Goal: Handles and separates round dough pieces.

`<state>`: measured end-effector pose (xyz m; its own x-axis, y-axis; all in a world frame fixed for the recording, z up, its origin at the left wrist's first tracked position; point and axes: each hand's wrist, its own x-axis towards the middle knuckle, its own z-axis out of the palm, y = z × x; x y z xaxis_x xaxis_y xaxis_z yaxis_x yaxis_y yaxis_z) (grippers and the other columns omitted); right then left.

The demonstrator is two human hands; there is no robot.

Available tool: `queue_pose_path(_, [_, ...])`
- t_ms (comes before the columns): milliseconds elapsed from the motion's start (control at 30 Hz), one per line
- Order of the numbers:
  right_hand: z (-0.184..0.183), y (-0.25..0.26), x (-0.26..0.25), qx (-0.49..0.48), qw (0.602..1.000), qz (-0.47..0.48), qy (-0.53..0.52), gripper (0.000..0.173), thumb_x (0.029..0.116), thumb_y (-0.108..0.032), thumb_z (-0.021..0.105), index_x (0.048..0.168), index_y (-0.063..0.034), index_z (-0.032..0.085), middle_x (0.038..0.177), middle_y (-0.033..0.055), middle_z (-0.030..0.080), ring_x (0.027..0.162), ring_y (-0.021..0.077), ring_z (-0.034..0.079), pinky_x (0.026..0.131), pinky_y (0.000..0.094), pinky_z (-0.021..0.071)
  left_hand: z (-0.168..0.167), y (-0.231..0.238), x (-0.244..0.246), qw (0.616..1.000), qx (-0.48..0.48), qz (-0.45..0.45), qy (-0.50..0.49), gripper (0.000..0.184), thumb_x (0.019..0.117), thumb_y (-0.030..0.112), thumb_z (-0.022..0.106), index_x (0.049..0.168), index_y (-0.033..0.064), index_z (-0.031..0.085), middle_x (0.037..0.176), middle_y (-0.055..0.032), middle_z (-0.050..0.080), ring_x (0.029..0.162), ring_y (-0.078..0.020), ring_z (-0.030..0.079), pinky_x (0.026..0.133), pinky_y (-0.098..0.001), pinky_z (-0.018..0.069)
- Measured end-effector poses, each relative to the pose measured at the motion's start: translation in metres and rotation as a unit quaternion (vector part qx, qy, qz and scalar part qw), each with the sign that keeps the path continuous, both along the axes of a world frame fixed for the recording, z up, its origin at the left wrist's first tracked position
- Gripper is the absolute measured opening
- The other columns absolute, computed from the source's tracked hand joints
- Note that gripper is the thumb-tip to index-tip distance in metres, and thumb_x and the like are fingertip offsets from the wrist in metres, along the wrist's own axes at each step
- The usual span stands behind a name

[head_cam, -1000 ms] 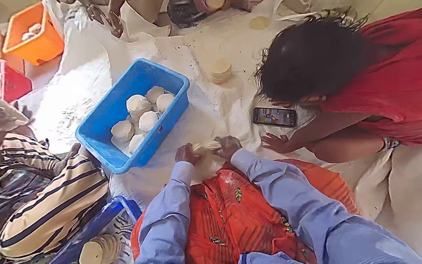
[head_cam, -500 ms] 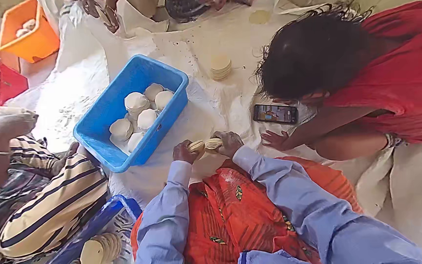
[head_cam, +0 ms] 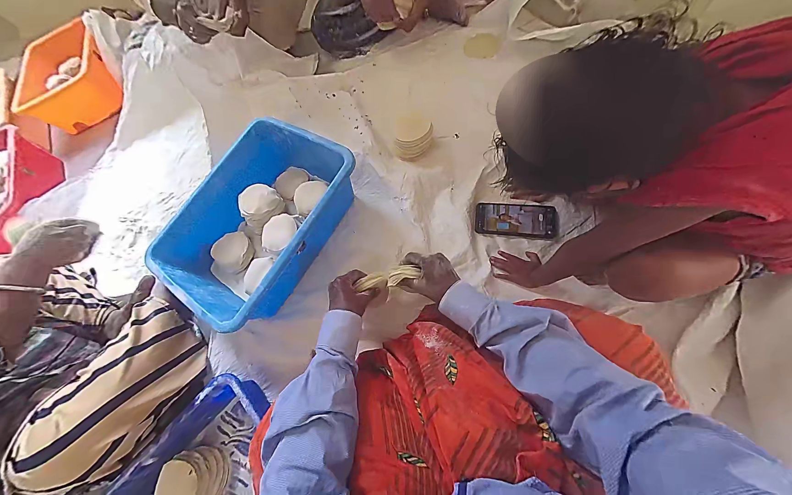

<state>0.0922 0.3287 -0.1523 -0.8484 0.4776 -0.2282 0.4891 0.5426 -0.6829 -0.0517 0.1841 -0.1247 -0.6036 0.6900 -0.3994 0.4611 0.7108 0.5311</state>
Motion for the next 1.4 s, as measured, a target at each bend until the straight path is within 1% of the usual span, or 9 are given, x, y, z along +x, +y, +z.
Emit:
queue_pose_path(100, [-0.008, -0.001, -0.010, 0.018, 0.994, 0.029, -0.101, 0.044, 0.0938, -0.030, 0.074, 0.132, -0.0083, 0.066, 0.121, 0.0222, 0.070, 0.118, 0.0406, 0.065, 0.100, 0.0597, 0.0486, -0.007, 0.008, 0.004, 0.998, -0.055, 0.010, -0.010, 0.053, 0.0829, 0.025, 0.086, 0.125, -0.0010, 0.067, 0.128, -0.0247, 0.065, 0.127, -0.0372, 0.059, 0.113, -0.0521, 0.0418])
queue_pose_path(267, [0.000, -0.002, 0.000, 0.009, 1.000, 0.005, -0.015, 0.035, 0.0902, -0.030, 0.078, 0.117, -0.0076, 0.072, 0.106, 0.0195, 0.074, 0.103, 0.0388, 0.070, 0.091, 0.0598, 0.0521, 0.005, 0.003, 0.005, 0.998, -0.064, -0.011, 0.009, 0.042, 0.0861, 0.022, 0.082, 0.119, -0.0003, 0.069, 0.121, -0.0241, 0.068, 0.121, -0.0377, 0.063, 0.108, -0.0544, 0.0451])
queue_pose_path(367, [-0.005, -0.002, -0.010, 0.018, 0.992, 0.031, -0.120, 0.047, 0.0945, -0.030, 0.073, 0.136, -0.0093, 0.064, 0.125, 0.0217, 0.069, 0.122, 0.0410, 0.063, 0.102, 0.0596, 0.0474, -0.003, 0.008, 0.004, 0.995, -0.099, -0.007, 0.002, 0.050, 0.0871, 0.022, 0.081, 0.129, 0.0002, 0.065, 0.131, -0.0241, 0.064, 0.129, -0.0374, 0.057, 0.112, -0.0534, 0.0421])
queue_pose_path(533, [-0.001, -0.002, 0.001, 0.017, 1.000, 0.012, -0.018, 0.032, 0.0903, -0.026, 0.078, 0.117, -0.0095, 0.073, 0.108, 0.0178, 0.074, 0.104, 0.0377, 0.070, 0.092, 0.0598, 0.0525, 0.010, 0.002, 0.007, 0.998, -0.066, -0.005, 0.011, 0.041, 0.0867, 0.019, 0.081, 0.121, -0.0001, 0.069, 0.121, -0.0245, 0.068, 0.121, -0.0385, 0.063, 0.107, -0.0554, 0.0452])
queue_pose_path(633, [-0.010, 0.000, -0.010, 0.022, 0.995, 0.031, -0.089, 0.048, 0.0924, -0.032, 0.076, 0.134, -0.0100, 0.066, 0.125, 0.0203, 0.069, 0.120, 0.0400, 0.064, 0.102, 0.0605, 0.0479, -0.002, 0.011, 0.007, 0.993, -0.118, -0.018, 0.004, 0.051, 0.0868, 0.027, 0.082, 0.128, 0.0021, 0.066, 0.129, -0.0232, 0.065, 0.127, -0.0375, 0.059, 0.111, -0.0551, 0.0436])
queue_pose_path(933, [-0.014, -0.003, -0.014, 0.018, 0.993, 0.016, -0.118, 0.043, 0.0939, -0.032, 0.075, 0.131, -0.0101, 0.067, 0.121, 0.0210, 0.070, 0.118, 0.0398, 0.064, 0.100, 0.0595, 0.0487, -0.005, 0.011, 0.005, 0.994, -0.106, -0.020, -0.002, 0.047, 0.0897, 0.024, 0.079, 0.128, 0.0014, 0.066, 0.130, -0.0236, 0.064, 0.129, -0.0374, 0.058, 0.112, -0.0534, 0.0418])
queue_pose_path(1167, [-0.002, 0.017, -0.004, -0.013, 0.994, -0.087, -0.071, 0.042, 0.0959, -0.027, 0.074, 0.129, -0.0022, 0.066, 0.121, 0.0271, 0.068, 0.120, 0.0453, 0.063, 0.103, 0.0622, 0.0462, -0.032, -0.010, -0.018, 0.954, 0.179, 0.195, -0.142, 0.032, 0.0978, 0.013, 0.070, 0.123, -0.0057, 0.064, 0.113, -0.0243, 0.069, 0.103, -0.0312, 0.068, 0.096, -0.0490, 0.0537])
queue_pose_path(1300, [-0.006, 0.020, 0.000, -0.017, 0.991, -0.078, -0.107, 0.043, 0.0999, -0.028, 0.069, 0.133, -0.0002, 0.062, 0.126, 0.0277, 0.066, 0.125, 0.0446, 0.060, 0.106, 0.0603, 0.0444, -0.065, -0.009, -0.029, 0.986, -0.028, 0.146, -0.075, 0.039, 0.1088, 0.021, 0.050, 0.138, -0.0031, 0.055, 0.136, -0.0298, 0.059, 0.132, -0.0420, 0.055, 0.113, -0.0580, 0.0399])
queue_pose_path(1400, [0.003, 0.019, 0.000, -0.009, 0.991, -0.062, -0.118, 0.041, 0.1018, -0.027, 0.066, 0.134, -0.0012, 0.063, 0.127, 0.0267, 0.066, 0.126, 0.0433, 0.060, 0.108, 0.0592, 0.0438, -0.045, -0.004, -0.022, 0.978, -0.162, 0.133, 0.012, 0.047, 0.1097, 0.027, 0.046, 0.151, 0.0059, 0.041, 0.135, -0.0279, 0.060, 0.127, -0.0438, 0.059, 0.105, -0.0613, 0.0464])
